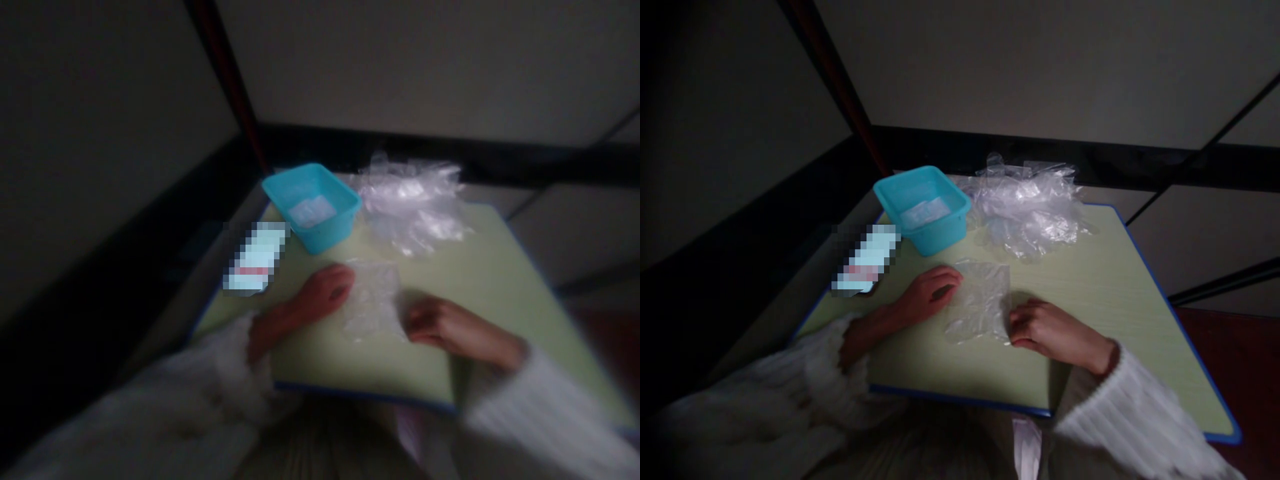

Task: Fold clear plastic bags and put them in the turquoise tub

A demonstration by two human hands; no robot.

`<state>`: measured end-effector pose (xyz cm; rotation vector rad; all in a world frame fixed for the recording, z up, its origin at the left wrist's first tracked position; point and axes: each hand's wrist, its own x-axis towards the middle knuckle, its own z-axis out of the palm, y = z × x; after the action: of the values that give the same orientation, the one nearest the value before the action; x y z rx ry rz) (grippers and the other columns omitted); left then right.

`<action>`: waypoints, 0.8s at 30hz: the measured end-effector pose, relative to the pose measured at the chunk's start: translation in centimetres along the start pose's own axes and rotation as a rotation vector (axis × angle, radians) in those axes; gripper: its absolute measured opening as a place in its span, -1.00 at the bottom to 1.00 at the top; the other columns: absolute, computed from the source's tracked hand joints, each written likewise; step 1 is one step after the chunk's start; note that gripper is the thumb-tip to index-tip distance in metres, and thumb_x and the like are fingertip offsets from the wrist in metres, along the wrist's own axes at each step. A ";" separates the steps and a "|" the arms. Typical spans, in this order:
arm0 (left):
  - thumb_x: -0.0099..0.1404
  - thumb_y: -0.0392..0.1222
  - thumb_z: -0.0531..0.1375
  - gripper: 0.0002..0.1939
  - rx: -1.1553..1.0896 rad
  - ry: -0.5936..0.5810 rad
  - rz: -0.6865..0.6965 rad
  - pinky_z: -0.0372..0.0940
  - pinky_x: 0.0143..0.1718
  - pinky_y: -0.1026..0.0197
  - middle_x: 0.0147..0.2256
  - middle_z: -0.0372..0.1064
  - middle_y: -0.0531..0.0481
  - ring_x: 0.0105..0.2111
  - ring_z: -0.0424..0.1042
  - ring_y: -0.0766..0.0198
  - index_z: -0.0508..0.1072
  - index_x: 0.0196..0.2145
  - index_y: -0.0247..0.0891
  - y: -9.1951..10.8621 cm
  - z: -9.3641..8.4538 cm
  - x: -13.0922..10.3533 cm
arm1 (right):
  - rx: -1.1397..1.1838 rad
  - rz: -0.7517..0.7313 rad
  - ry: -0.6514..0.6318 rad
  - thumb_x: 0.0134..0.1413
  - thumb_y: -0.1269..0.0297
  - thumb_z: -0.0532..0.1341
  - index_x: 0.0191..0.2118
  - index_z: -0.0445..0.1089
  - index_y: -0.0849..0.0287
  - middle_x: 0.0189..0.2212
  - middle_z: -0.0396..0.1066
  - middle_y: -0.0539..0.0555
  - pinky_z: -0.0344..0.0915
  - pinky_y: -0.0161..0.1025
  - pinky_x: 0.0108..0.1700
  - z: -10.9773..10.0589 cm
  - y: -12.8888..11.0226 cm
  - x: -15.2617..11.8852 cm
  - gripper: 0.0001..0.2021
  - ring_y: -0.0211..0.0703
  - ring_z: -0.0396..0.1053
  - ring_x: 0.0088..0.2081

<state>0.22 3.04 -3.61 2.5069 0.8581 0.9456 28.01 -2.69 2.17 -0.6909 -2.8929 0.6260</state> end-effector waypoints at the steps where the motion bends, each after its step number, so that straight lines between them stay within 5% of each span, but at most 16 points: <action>1: 0.31 -0.30 0.04 -0.85 -0.010 0.007 0.023 0.32 -0.08 0.11 -0.21 0.42 -0.13 -0.15 0.40 0.21 0.41 -0.26 -0.29 0.2 -0.1 0.0 | -0.037 -0.010 0.002 0.27 0.37 0.05 -0.44 0.38 0.15 -0.43 0.38 0.00 0.14 -0.19 -0.21 0.0 -0.1 0.0 -0.73 -0.22 0.29 -0.33; 9: 0.29 -0.31 0.07 -0.74 -0.014 -0.232 0.287 0.19 0.09 0.01 -0.02 0.37 -0.21 0.03 0.30 0.11 0.39 -0.07 -0.31 2.3 -0.1 0.3 | -0.431 0.003 0.044 0.16 0.45 0.15 -0.48 0.42 0.18 -0.44 0.42 0.06 0.17 -0.14 -0.23 1.1 -1.6 -0.1 -0.79 -0.12 0.33 -0.32; 15: 0.31 -0.29 0.06 -0.72 0.020 -0.276 0.279 0.19 0.08 0.02 -0.03 0.39 -0.20 0.03 0.30 0.12 0.39 -0.03 -0.29 2.4 -0.1 0.5 | -0.583 -0.070 0.112 0.02 0.52 0.22 -0.57 0.38 0.18 -0.53 0.38 0.05 0.13 -0.15 -0.39 1.8 -2.7 0.2 -0.80 -0.14 0.31 -0.44; 24: 0.31 -0.30 0.07 -0.70 -0.037 -0.274 0.272 0.19 0.08 0.03 -0.04 0.40 -0.19 0.01 0.32 0.13 0.37 0.00 -0.30 2.0 0.0 0.5 | -0.495 -0.068 0.097 0.09 0.46 0.19 -0.52 0.37 0.18 -0.48 0.38 0.05 0.17 -0.15 -0.35 1.6 -1.7 -0.2 -0.81 -0.13 0.31 -0.39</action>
<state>1.40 1.79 -2.38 2.6824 0.4207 0.6614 27.15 -4.79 1.40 -0.6418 -2.9769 -0.1416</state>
